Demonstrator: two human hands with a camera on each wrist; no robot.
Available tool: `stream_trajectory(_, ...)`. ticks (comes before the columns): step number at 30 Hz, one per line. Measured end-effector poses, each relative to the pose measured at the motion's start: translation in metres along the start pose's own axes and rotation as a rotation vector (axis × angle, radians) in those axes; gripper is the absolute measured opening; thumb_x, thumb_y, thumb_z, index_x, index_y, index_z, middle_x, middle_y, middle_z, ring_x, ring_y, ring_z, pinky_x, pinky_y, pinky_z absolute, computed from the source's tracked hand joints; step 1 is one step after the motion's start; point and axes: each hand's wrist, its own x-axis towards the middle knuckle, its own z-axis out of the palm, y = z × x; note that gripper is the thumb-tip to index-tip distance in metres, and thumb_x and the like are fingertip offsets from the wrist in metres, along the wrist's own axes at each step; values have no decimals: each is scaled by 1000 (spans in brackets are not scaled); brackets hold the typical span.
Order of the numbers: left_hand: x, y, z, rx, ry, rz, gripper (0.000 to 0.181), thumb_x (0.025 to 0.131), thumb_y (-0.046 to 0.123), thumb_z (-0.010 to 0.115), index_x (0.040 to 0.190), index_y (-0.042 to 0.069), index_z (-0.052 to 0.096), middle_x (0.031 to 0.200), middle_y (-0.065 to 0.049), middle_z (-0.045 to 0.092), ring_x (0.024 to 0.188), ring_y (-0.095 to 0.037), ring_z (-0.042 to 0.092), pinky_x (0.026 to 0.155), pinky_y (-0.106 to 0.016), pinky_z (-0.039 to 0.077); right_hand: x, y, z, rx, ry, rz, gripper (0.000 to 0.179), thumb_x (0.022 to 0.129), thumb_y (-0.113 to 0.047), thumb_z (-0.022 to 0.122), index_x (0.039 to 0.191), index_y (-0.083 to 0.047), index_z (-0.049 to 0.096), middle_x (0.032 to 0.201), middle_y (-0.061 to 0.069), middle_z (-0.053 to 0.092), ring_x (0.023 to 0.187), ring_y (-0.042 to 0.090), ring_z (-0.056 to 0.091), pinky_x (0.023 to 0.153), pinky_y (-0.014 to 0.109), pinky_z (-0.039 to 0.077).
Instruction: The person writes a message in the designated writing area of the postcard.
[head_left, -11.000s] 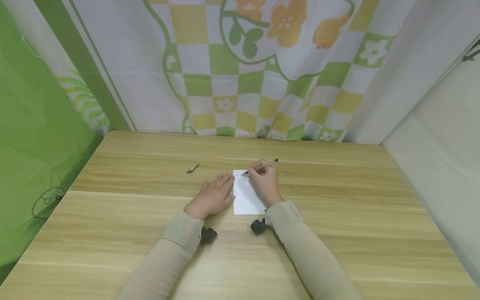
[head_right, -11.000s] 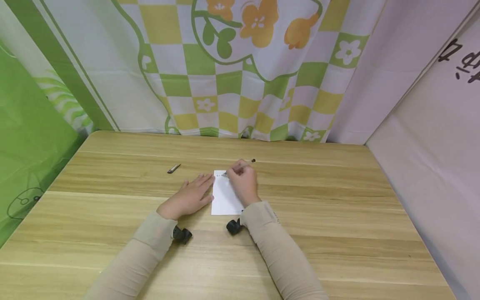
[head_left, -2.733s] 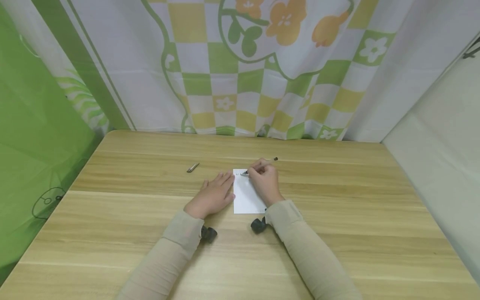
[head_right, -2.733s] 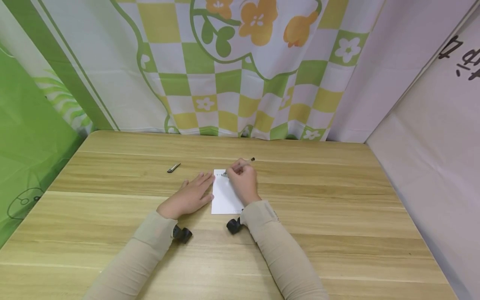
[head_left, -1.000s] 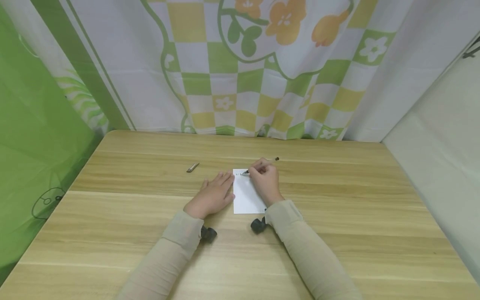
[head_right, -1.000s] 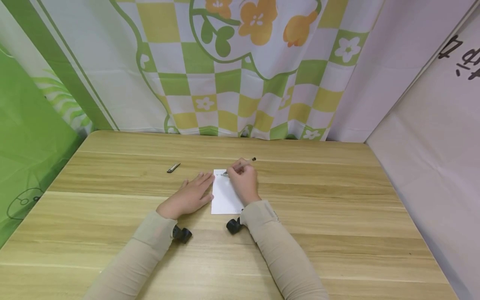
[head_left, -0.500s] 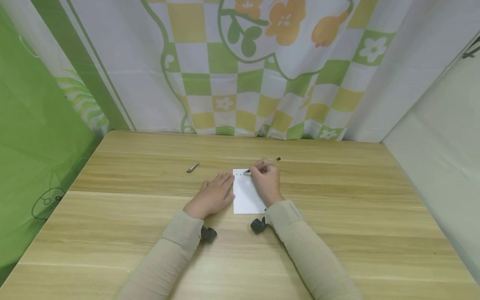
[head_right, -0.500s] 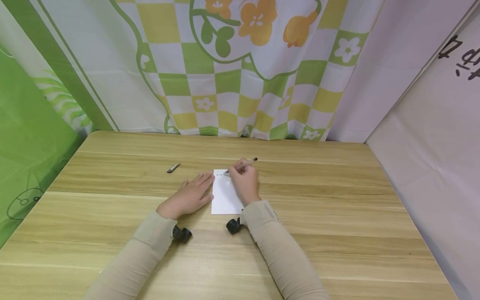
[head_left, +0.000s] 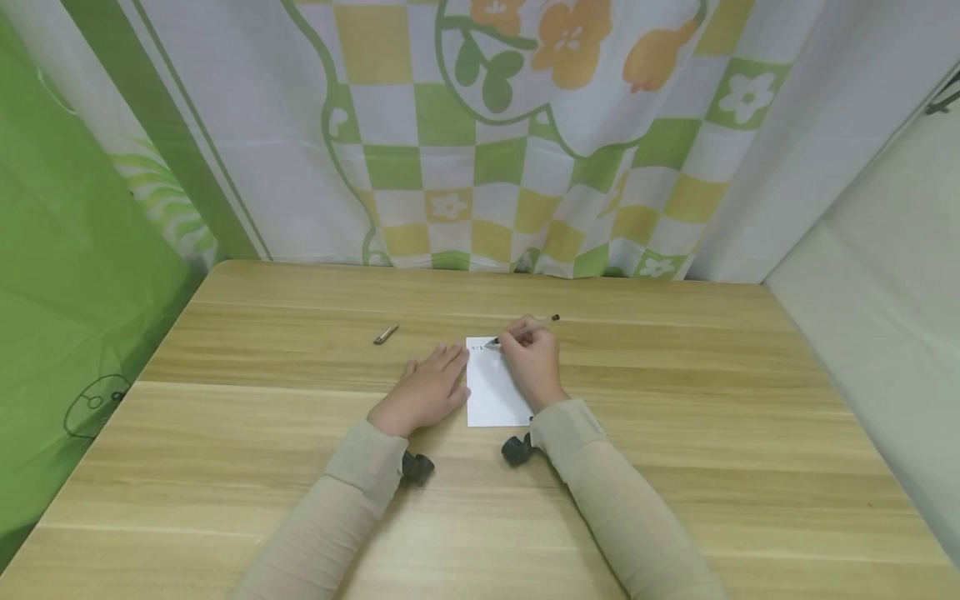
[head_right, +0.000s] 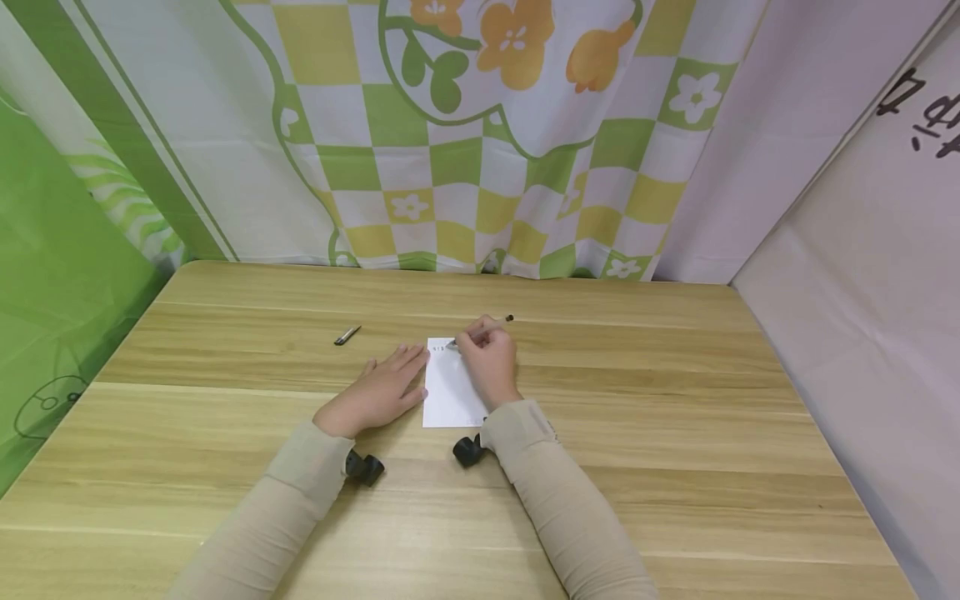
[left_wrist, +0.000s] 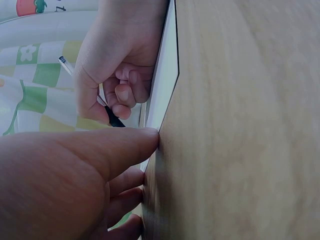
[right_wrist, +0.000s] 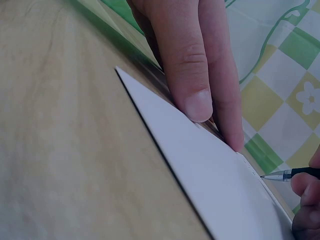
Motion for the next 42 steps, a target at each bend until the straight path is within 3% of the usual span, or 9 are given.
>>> stream_trajectory(42,0,1,0,-1,-3,-6,65,108,36,46,161,6,23,169,-10,13,155,-32,9,120,-66,8,0,-1,-1,-21,-17,33,8,85,-11,64,83,-4,68,95,6,67,76,17,64,66,24,50)
